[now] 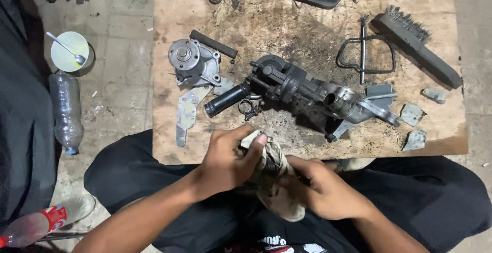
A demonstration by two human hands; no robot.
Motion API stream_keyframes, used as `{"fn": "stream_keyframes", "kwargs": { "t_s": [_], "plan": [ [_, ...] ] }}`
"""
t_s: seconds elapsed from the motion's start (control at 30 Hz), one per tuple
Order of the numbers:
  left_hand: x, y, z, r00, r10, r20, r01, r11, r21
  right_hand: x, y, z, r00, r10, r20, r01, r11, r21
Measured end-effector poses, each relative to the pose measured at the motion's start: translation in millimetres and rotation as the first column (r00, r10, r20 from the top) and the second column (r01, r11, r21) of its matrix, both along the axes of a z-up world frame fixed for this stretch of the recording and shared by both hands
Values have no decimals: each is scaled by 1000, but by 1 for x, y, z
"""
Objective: The person sits on the floor and cleans various mechanical parts, including a carburetor and small metal rings, using a white cloth. They wipe the components thoroughly and then use a wire brush to scrub the carburetor.
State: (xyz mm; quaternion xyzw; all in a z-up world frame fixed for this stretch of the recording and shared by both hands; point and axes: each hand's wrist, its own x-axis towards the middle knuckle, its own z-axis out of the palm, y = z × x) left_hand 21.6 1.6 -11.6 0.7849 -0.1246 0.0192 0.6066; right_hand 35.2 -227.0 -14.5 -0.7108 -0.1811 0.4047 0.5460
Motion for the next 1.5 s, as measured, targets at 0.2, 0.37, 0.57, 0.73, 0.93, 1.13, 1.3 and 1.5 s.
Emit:
{"fn": "stream_keyframes", "kwargs": {
  "t_s": [0.2,0.37,0.57,0.73,0.93,1.13,1.3,1.5],
  "plan": [
    [7,-1,10,950,-36,-311,50,998,38,-5,-19,-24,997,-76,35,71,990,122],
    [5,-1,-9,967,-251,47,252,968,-15,2,-19,-33,975,-218,44,176,878,445],
    [1,-3,2,960,120,253,-148,984,96,2,-10,-36,924,-336,-183,382,835,397],
    [-4,3,-5,934,102,341,-154,980,128,-2,-9,-39,927,-350,-134,374,863,340],
    [6,4,8,989,-75,131,56,988,144,-2,-10,-45,932,-351,-95,362,871,331],
    [0,-2,-9,960,16,-279,-57,989,-140,-5,13,-40,845,-534,17,460,743,486],
    [-6,-6,-3,897,-49,-440,-74,963,-258,-4,15,-42,841,-541,29,458,738,495],
    [-1,-2,-10,955,-57,-290,-33,955,-294,-5,5,-42,836,-537,112,430,768,475]
  ]
}}
